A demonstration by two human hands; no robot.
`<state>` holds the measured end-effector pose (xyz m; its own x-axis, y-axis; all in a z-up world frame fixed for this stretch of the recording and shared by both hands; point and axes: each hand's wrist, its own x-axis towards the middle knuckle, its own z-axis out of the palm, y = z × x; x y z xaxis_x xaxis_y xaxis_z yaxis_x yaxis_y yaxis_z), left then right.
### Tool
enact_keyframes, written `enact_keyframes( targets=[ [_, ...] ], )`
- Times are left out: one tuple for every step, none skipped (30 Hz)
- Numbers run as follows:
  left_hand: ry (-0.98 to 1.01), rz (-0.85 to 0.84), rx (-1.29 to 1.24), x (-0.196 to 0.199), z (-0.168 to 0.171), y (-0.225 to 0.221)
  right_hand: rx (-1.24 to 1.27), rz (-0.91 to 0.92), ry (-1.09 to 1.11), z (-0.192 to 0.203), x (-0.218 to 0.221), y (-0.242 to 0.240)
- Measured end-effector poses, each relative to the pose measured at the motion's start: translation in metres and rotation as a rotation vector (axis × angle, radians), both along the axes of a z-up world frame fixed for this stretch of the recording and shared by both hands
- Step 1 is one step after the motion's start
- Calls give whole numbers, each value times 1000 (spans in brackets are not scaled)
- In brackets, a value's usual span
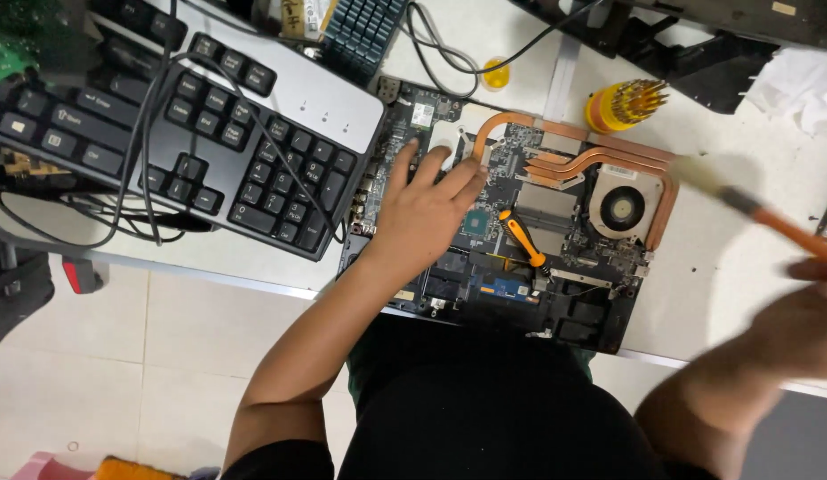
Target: The person is using a screwdriver to adjust components on a laptop motherboard and a brush to clean the surface.
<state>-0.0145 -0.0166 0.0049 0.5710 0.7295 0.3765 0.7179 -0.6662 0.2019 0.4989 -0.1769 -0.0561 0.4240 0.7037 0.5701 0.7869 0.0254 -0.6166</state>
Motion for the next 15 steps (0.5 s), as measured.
enact_keyframes(
  targets=[
    [15, -18, 39, 1, -3, 2, 108, 176, 303, 19, -59, 24],
    [33, -38, 75, 1, -5, 4, 211, 354, 610, 45, -121, 31],
    [33, -36, 70, 3, -3, 5, 205, 355, 612, 58, -161, 49],
    [38, -56, 117, 4, 0, 8, 171, 498, 497, 71, -201, 69],
    [42, -75, 164, 5, 3, 11, 132, 639, 381, 84, -242, 89],
    [44, -73, 168, 3, 1, 14, 136, 643, 382, 84, -251, 95],
    [35, -103, 186, 2, -1, 17, 77, 708, 379, 85, -260, 101],
    [23, -134, 198, 1, -4, 17, 10, 770, 376, 86, -268, 103],
    [22, -131, 196, 0, -6, 17, 7, 773, 376, 88, -267, 107],
    [15, -152, 178, -1, -8, 19, -19, 890, 256, 90, -266, 113],
    [9, -174, 161, -2, -10, 21, -48, 1005, 134, 93, -265, 119],
    [7, -169, 162, -3, -12, 21, -48, 1010, 131, 99, -266, 118],
    [-13, -172, 163, -3, -15, 22, -111, 1009, 189, 105, -266, 117],
    [-33, -180, 159, -3, -17, 21, -178, 1001, 249, 110, -266, 113],
    [-36, -179, 157, -4, -19, 20, -182, 1001, 248, 106, -266, 116]
  ],
)
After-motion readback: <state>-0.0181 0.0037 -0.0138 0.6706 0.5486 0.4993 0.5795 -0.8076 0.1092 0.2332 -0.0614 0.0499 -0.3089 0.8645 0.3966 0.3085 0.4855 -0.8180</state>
